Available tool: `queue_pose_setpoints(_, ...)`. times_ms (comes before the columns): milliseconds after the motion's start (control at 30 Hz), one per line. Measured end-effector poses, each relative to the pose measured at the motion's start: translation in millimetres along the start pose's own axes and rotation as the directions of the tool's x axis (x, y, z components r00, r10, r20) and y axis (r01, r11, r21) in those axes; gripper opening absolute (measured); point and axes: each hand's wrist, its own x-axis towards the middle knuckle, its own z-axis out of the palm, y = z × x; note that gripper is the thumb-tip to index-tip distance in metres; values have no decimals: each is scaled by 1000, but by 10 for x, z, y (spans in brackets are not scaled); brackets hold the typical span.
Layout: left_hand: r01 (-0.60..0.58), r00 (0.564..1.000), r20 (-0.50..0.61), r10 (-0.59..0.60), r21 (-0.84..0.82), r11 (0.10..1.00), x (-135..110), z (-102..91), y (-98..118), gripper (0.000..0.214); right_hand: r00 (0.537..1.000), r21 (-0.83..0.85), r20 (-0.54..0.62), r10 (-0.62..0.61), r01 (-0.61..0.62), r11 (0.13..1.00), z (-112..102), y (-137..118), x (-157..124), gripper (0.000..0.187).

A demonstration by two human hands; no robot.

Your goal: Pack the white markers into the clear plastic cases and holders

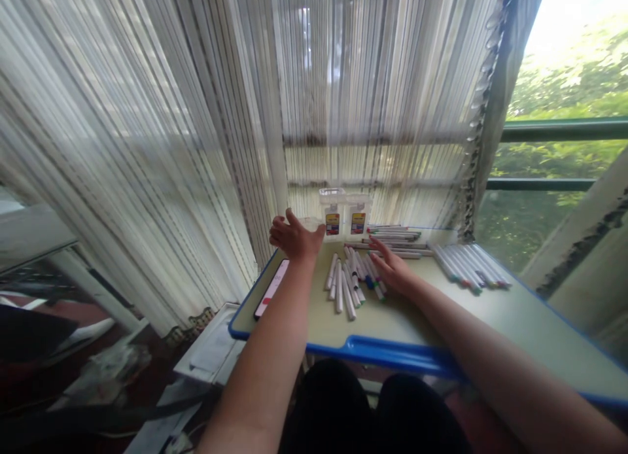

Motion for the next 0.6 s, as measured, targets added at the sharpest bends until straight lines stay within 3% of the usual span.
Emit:
queue_pose_setpoints(200, -156, 951, -289, 109, -146, 977, -32, -139, -60, 82, 988, 232, -147, -51, 84, 969, 78, -101, 64, 58)
queue_pose_setpoints(333, -368, 850, -464, 248, -188, 911, -121, -182, -99, 76, 973, 372, -223, -68, 149, 916, 157, -143, 81, 79)
queue_pose_setpoints(467, -497, 763, -572, 303, -219, 840, -263, -274, -132, 71, 967, 366, -242, -81, 168, 915, 168, -182, 43, 92)
queue_pose_setpoints(533, -520, 766, -563, 311, -259, 814, -376, -331, -143, 71, 966, 353, -250, -68, 156, 922, 149, -207, 27, 95)
queue_pose_setpoints(600, -505, 820, -464, 335, -309, 806, -516, -388, -145, 73, 963, 330, -263, -51, 140, 934, 119, -234, 10, 95)
